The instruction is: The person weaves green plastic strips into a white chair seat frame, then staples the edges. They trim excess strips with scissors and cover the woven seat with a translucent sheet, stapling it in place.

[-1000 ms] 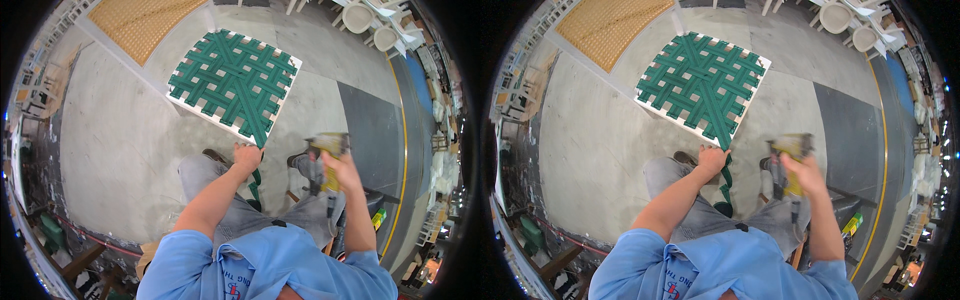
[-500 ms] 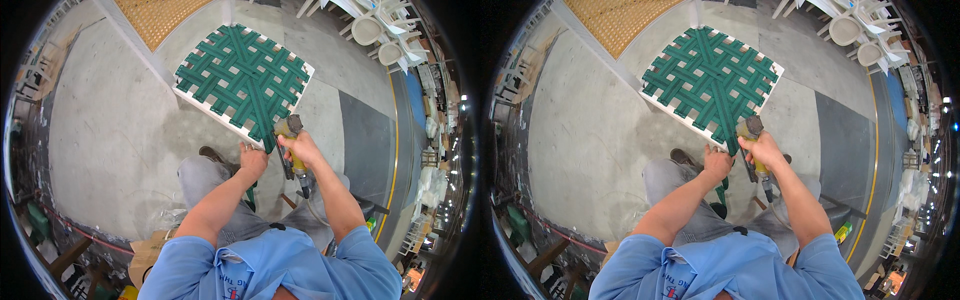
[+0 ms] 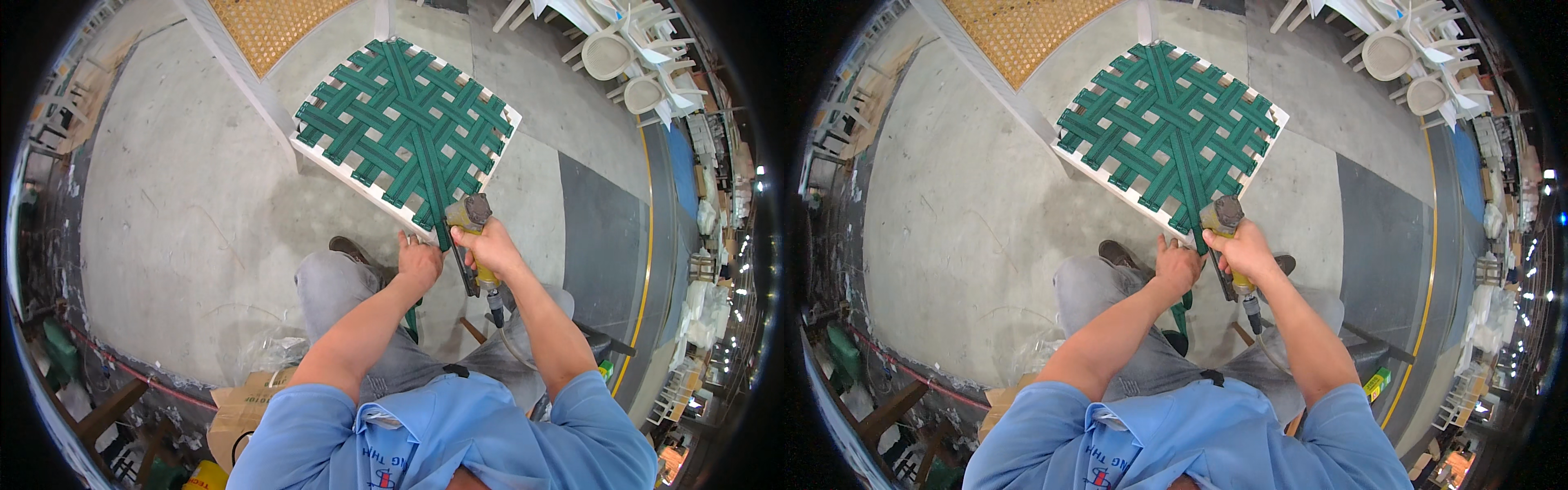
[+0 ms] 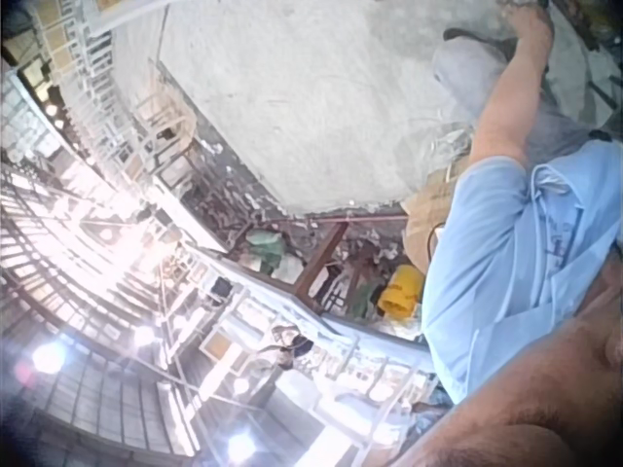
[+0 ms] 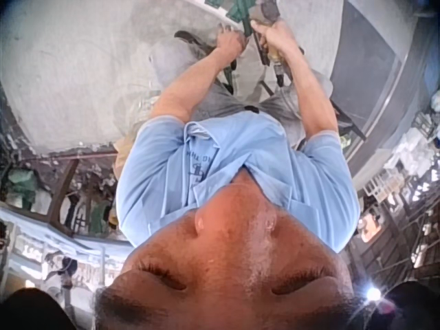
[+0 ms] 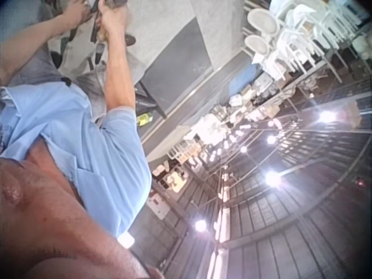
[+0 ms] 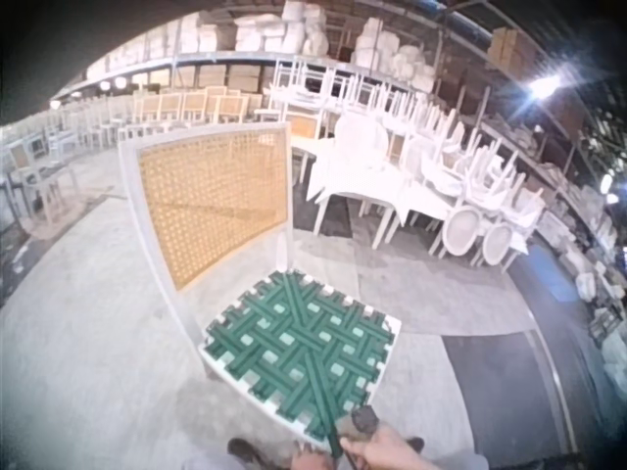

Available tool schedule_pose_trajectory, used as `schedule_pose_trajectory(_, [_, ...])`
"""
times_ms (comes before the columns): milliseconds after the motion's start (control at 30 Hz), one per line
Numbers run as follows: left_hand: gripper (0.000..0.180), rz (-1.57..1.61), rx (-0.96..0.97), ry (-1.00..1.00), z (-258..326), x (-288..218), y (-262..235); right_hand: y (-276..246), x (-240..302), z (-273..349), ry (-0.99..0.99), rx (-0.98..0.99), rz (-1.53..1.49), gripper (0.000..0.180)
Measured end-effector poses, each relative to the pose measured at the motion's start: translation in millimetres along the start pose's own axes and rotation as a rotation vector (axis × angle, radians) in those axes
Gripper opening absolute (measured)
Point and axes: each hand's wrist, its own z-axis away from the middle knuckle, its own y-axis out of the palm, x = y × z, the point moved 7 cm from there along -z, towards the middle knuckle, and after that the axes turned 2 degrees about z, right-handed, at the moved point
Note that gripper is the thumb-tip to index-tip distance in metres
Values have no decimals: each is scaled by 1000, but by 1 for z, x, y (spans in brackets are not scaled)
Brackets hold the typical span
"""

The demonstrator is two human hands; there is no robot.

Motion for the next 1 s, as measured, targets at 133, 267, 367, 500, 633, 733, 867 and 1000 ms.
schedule_pose_trajectory(133, [48, -59, 56, 13, 2, -3, -2, 7, -4, 2, 37, -3, 29, 35])
schedule_pose_trajectory(267, [46, -24, 82, 0, 3, -7, -6, 0, -3, 13, 22, 8, -62, 31])
schedule_pose_trajectory(367, [45, 104, 55, -58, 3, 2, -4, -15, 7, 30, -15, -41, -124, 30])
schedule_pose_trajectory(500, [41, 822, 258, -128, 14, 5, -7, -49, 3, 53, -24, -102, -212, 29])
schedule_pose_trajectory(633, [35, 1340, 164, -161, 19, 20, -70, -66, -15, 63, -4, -152, -262, 28])
schedule_pose_trajectory(733, [34, 1412, 76, -203, -10, 38, -107, -55, -15, 53, -6, -107, -236, 30])
schedule_pose_trajectory(867, [35, 1313, 66, -224, -48, 37, -116, -34, -8, 33, -13, -53, -197, 35])
schedule_pose_trajectory(1000, [35, 1330, 100, -248, -62, 37, -103, -24, -4, 18, 4, -34, -174, 39])
